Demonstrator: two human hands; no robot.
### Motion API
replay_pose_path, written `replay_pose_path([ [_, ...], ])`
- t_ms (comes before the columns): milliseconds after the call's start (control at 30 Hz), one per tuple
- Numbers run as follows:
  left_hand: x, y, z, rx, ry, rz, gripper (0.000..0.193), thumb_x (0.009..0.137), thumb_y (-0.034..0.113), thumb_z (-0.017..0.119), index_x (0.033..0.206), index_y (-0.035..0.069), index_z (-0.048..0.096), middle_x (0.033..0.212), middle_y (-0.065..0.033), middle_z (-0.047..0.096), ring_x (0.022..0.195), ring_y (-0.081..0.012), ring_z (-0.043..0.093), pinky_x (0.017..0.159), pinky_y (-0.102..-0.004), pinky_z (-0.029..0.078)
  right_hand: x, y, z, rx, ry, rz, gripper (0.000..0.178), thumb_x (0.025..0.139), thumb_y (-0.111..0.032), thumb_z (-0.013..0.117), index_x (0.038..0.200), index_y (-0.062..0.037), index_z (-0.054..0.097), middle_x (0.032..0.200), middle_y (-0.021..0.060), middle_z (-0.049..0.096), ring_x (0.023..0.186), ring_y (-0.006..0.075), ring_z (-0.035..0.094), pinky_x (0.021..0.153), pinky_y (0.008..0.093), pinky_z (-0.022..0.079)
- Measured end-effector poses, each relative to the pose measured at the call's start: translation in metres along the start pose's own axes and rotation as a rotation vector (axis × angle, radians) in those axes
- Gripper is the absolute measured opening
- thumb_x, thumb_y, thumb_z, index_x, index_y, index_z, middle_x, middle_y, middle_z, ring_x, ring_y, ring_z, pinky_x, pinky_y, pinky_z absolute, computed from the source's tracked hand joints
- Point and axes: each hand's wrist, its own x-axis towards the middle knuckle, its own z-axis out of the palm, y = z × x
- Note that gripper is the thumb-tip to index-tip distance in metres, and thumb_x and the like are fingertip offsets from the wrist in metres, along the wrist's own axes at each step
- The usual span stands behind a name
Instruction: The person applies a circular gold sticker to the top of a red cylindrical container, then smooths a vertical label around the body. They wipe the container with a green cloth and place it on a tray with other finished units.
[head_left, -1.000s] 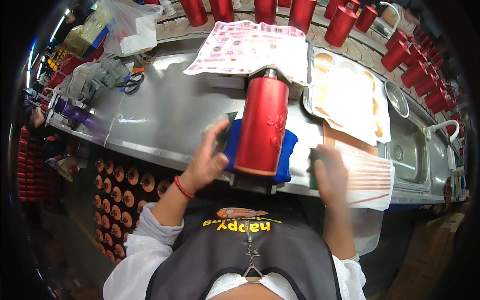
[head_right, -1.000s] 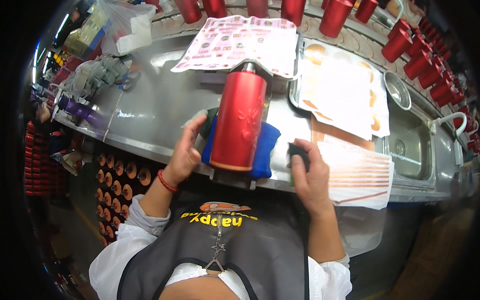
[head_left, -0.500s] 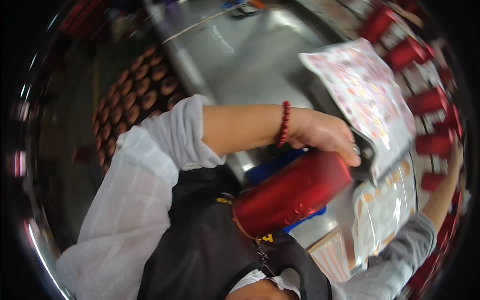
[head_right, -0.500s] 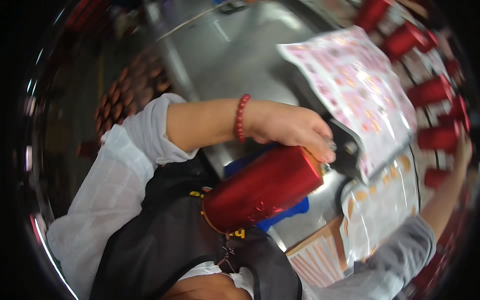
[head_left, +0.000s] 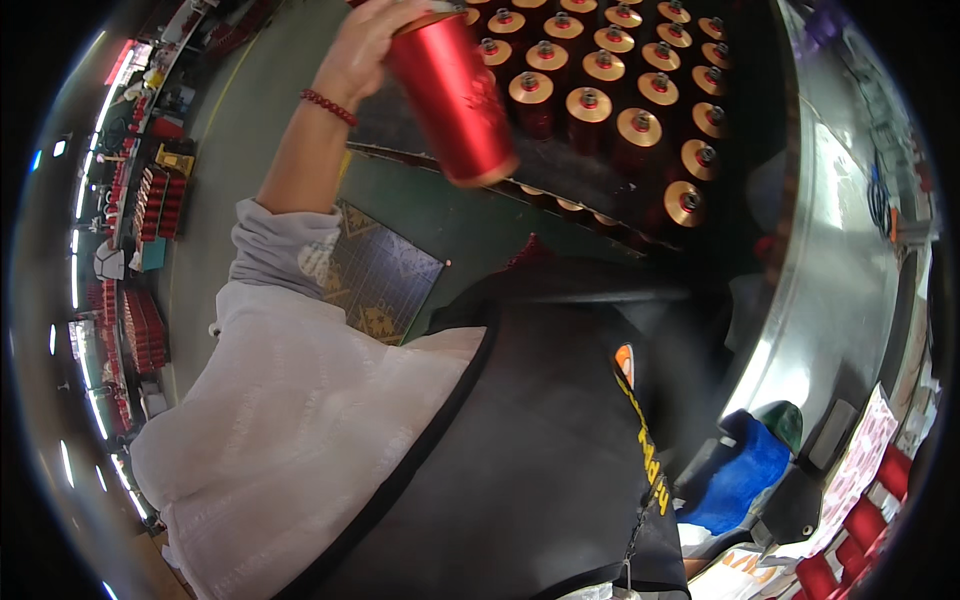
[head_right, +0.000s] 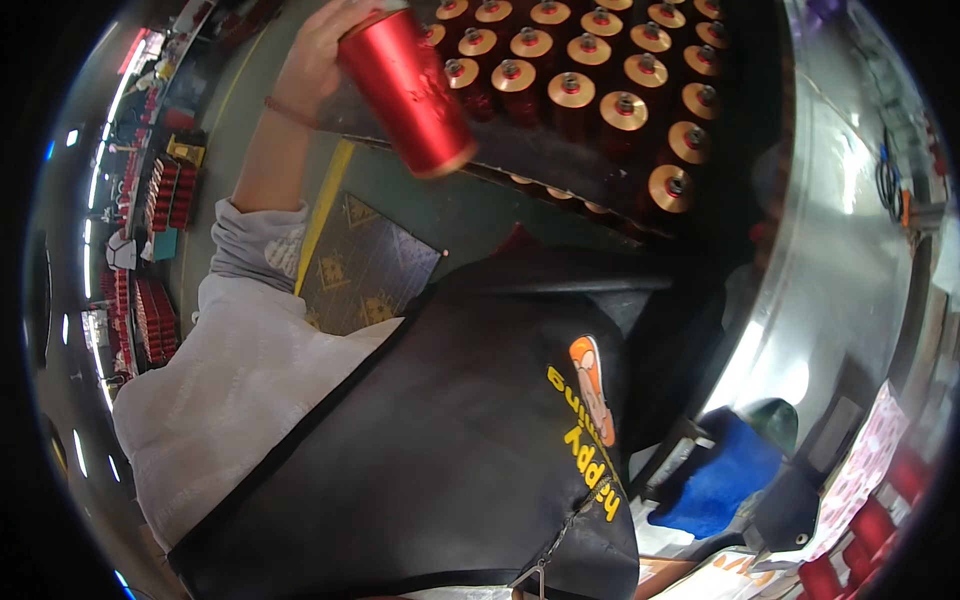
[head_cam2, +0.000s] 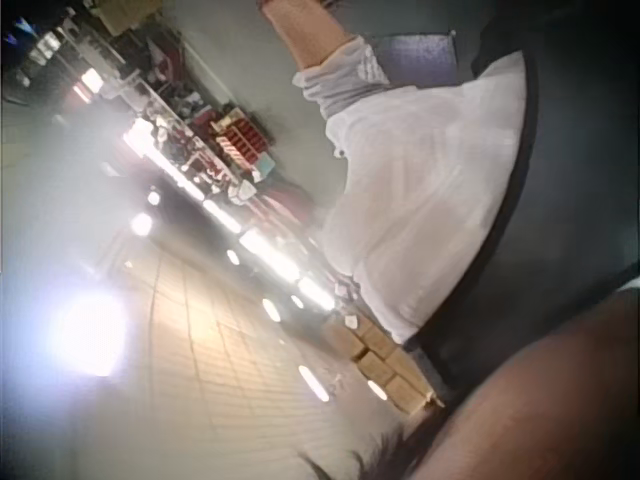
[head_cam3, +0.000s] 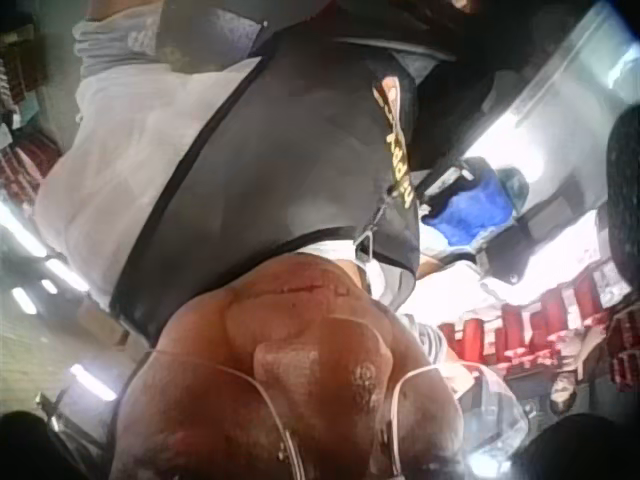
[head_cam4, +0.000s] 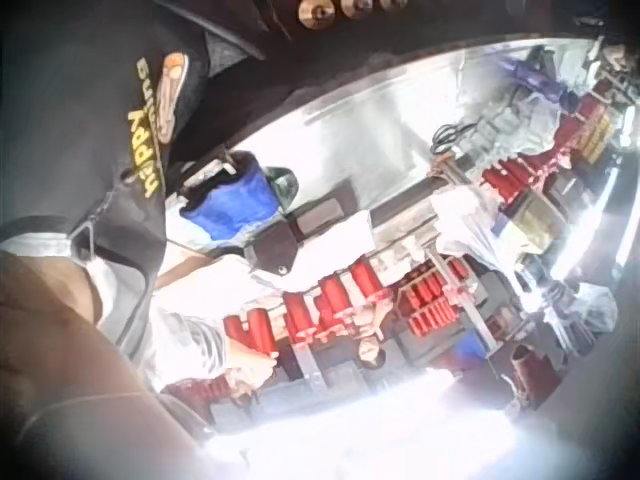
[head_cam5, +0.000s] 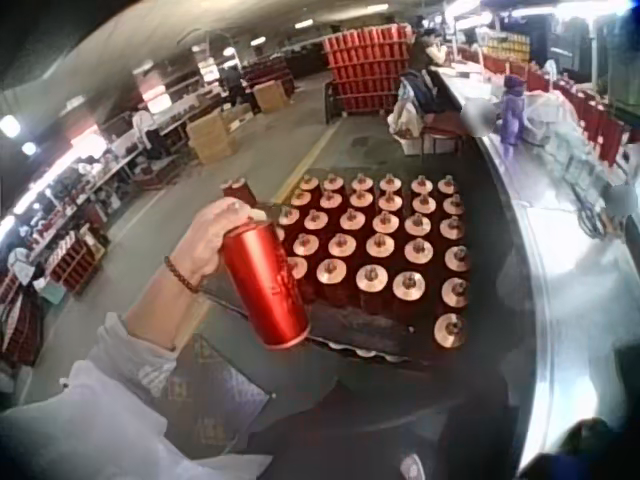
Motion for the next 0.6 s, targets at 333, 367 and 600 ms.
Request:
replay_pose_path([
  [333,-0.001,-0.285,-0.236,0.832,0.959,-0.234,0.045,0.085,0.044,0.074,0.104,0.004,0.069,0.097,-0.0171,0.073,0.094,-0.0333,0.069,0.086,-0.0416,0.052,0.002,-0.089,0.001,-0.217,0.011,0.083,0.046,0.096,-0.025,0.066,0.134,-0.0008,0.059,0.112,0.0082,0.064,0.095,0.0136,0.061,0.079,0.0285,0.054],
  [367,0.006,-0.3,-0.245,0.843,1.017,-0.273,0.045,0.084,0.044,0.074,0.103,0.004,0.069,0.098,-0.0172,0.072,0.095,-0.0347,0.069,0.087,-0.0423,0.052,0.003,-0.094,0.004,-0.229,0.01,0.091,0.046,0.095,-0.025,0.066,0.134,-0.0008,0.059,0.112,0.0083,0.064,0.095,0.0137,0.061,0.079,0.0285,0.054],
  [600,0.062,-0.381,-0.276,0.884,0.975,-0.339,0.045,0.084,0.049,0.072,0.106,0.009,0.07,0.105,-0.0155,0.072,0.103,-0.0358,0.066,0.092,-0.0447,0.051,0.015,-0.124,0.014,-0.325,0.024,0.119,0.046,0.095,-0.023,0.067,0.134,-0.0008,0.059,0.114,0.0088,0.064,0.097,0.0144,0.062,0.08,0.0285,0.054],
])
